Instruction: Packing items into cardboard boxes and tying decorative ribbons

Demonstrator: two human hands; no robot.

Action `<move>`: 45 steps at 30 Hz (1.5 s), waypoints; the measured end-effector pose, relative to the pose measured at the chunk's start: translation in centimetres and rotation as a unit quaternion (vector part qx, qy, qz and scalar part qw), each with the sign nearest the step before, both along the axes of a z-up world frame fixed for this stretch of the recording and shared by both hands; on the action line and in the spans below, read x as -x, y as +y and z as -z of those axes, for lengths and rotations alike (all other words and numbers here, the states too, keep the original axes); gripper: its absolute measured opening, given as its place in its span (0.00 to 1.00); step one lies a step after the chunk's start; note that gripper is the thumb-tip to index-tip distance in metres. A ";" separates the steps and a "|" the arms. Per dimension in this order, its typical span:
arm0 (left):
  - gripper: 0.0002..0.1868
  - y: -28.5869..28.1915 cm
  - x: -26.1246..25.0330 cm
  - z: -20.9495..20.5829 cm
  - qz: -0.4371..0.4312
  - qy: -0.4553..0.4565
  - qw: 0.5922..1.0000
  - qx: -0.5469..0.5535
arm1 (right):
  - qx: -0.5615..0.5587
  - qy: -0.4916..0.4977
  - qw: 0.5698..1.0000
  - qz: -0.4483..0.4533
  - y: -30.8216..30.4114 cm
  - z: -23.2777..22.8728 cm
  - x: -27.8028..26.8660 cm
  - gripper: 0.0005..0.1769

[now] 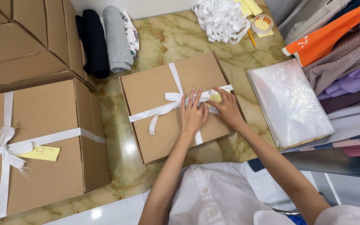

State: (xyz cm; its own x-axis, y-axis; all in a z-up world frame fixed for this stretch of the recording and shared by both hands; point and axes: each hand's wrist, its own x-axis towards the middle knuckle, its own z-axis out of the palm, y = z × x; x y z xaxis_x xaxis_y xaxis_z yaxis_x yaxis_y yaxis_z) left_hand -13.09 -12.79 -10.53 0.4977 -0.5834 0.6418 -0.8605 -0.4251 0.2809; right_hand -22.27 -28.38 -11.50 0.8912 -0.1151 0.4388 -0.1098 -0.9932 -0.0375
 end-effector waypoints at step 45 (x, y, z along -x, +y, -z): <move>0.04 0.2 -2.4 -0.6 0.056 0.093 0.985 0.134 | -0.068 -0.187 0.973 0.119 -2.9 -3.5 2.2 0.19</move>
